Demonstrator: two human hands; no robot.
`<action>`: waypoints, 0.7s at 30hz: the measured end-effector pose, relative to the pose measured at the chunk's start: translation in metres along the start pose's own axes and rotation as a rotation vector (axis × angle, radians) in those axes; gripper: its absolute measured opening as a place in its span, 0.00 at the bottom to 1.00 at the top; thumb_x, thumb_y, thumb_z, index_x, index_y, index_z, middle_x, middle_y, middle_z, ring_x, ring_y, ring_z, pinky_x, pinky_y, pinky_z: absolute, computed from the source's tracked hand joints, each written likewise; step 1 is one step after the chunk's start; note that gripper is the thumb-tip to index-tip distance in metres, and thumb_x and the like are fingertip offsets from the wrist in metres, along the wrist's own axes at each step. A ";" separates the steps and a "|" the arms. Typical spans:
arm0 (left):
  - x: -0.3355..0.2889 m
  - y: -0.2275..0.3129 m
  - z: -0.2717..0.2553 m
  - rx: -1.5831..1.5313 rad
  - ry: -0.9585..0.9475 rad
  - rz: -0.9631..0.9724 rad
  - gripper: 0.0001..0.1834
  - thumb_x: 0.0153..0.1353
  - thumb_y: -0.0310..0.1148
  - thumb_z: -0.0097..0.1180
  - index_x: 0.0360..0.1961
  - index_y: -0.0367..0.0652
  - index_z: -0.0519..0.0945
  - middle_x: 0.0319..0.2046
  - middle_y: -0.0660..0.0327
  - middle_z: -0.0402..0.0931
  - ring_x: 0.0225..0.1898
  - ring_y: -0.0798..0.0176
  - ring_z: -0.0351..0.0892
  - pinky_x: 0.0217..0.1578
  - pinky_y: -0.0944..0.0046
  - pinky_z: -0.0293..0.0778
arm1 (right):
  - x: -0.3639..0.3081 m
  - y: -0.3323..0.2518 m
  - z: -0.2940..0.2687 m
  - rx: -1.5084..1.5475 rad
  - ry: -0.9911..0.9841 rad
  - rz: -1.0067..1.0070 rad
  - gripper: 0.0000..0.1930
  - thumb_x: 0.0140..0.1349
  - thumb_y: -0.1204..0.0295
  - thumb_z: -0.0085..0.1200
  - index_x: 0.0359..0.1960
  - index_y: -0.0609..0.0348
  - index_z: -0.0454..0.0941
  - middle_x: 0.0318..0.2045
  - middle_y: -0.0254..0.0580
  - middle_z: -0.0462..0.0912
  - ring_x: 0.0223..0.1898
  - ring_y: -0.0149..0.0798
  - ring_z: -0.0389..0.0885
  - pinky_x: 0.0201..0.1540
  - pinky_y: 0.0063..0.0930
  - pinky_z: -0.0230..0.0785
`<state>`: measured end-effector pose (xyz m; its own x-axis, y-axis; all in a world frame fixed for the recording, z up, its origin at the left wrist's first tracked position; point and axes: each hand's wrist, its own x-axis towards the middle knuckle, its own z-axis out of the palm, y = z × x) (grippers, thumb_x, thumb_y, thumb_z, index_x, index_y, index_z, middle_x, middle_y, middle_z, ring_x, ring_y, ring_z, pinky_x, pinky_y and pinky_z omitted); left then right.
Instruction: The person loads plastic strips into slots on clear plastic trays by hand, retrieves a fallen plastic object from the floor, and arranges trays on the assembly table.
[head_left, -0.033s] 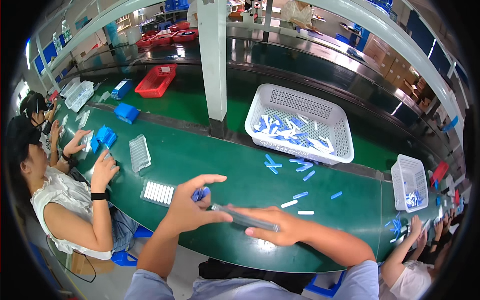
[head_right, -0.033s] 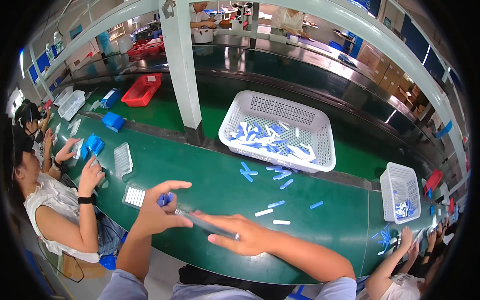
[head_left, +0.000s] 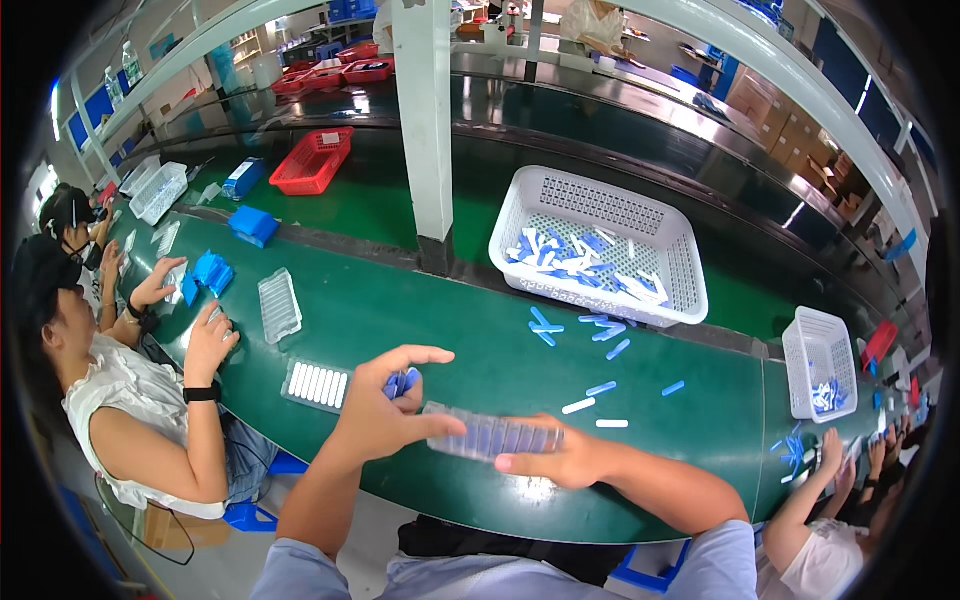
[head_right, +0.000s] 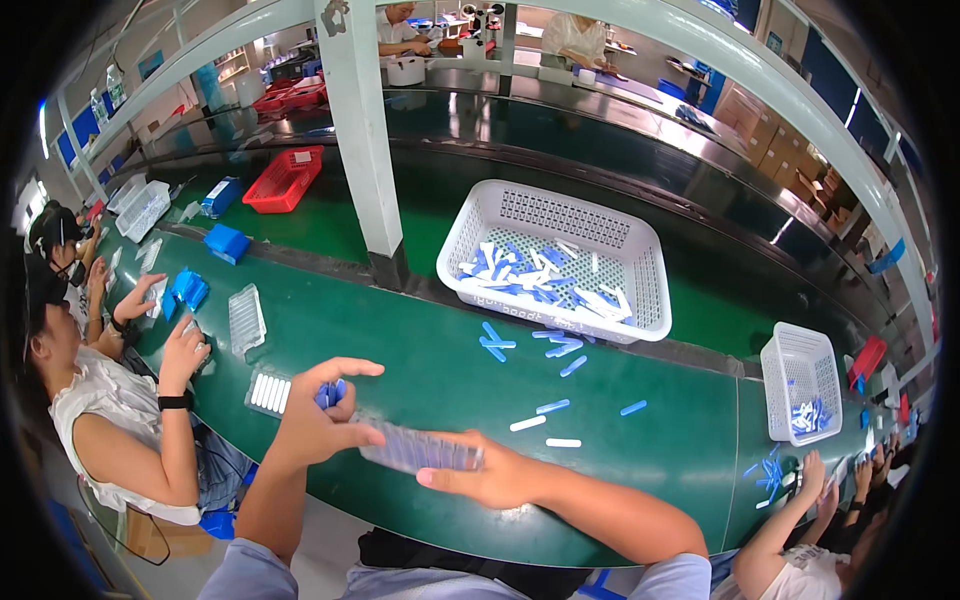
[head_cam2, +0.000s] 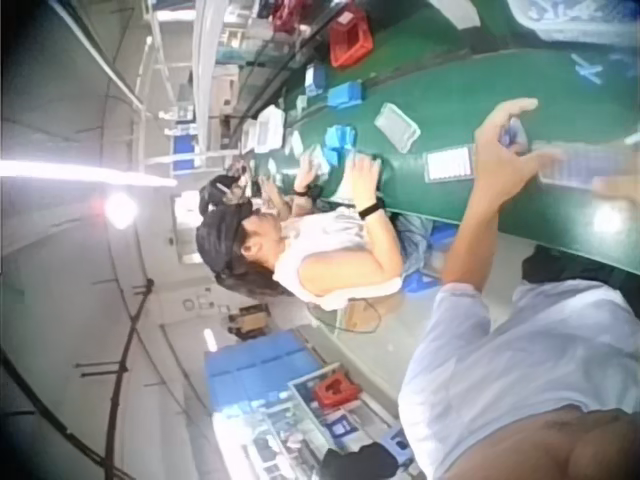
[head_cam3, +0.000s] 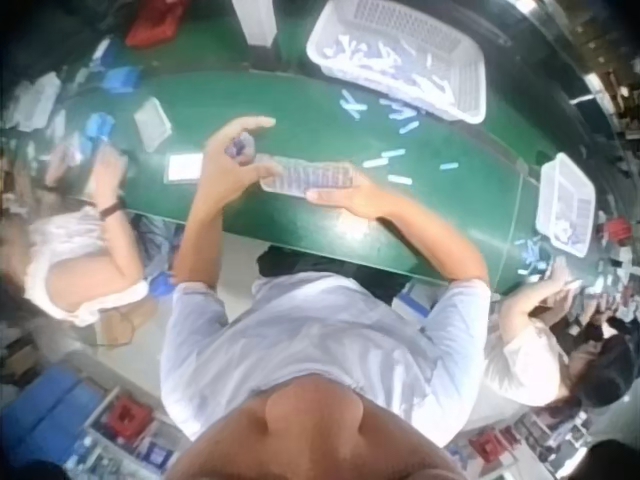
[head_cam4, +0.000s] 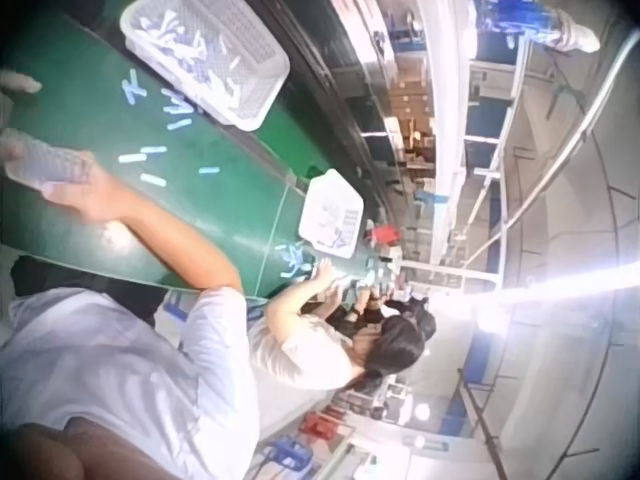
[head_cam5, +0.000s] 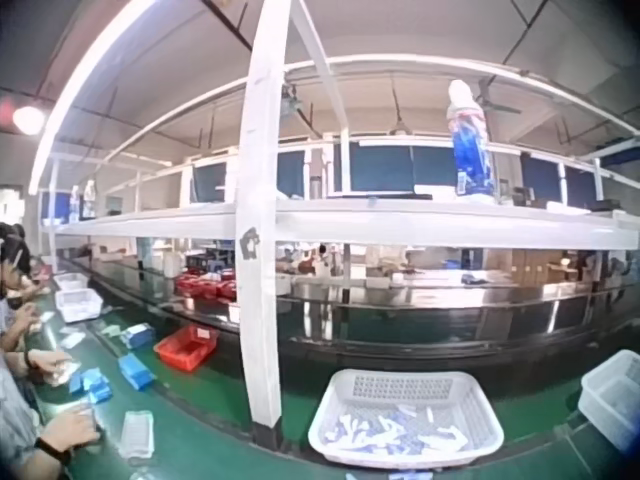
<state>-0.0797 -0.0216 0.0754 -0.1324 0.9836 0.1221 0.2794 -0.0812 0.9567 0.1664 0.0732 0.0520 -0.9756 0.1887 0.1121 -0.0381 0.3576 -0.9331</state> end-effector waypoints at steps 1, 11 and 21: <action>0.004 0.001 0.004 -0.038 -0.006 0.017 0.32 0.44 0.25 0.81 0.53 0.42 0.82 0.18 0.80 0.54 0.21 0.83 0.50 0.23 0.74 0.47 | -0.004 0.013 0.006 0.496 -0.012 0.106 0.30 0.73 0.72 0.53 0.74 0.63 0.60 0.71 0.56 0.69 0.72 0.52 0.68 0.74 0.40 0.61; 0.004 -0.005 0.022 -0.231 0.025 0.058 0.15 0.54 0.21 0.72 0.43 0.39 0.84 0.16 0.79 0.59 0.19 0.85 0.52 0.21 0.76 0.48 | -0.010 0.007 0.016 1.349 -0.063 0.127 0.34 0.73 0.71 0.53 0.76 0.65 0.52 0.72 0.58 0.64 0.74 0.57 0.64 0.77 0.52 0.54; 0.000 -0.001 0.028 -0.223 0.068 0.053 0.11 0.58 0.30 0.73 0.41 0.43 0.85 0.17 0.78 0.59 0.19 0.83 0.53 0.22 0.73 0.49 | -0.006 0.014 0.010 1.332 -0.153 0.124 0.37 0.72 0.69 0.55 0.77 0.65 0.51 0.72 0.59 0.65 0.73 0.60 0.65 0.74 0.53 0.58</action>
<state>-0.0531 -0.0173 0.0674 -0.1887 0.9647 0.1836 0.0714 -0.1730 0.9823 0.1692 0.0680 0.0347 -0.9988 0.0203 0.0457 -0.0425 -0.8253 -0.5631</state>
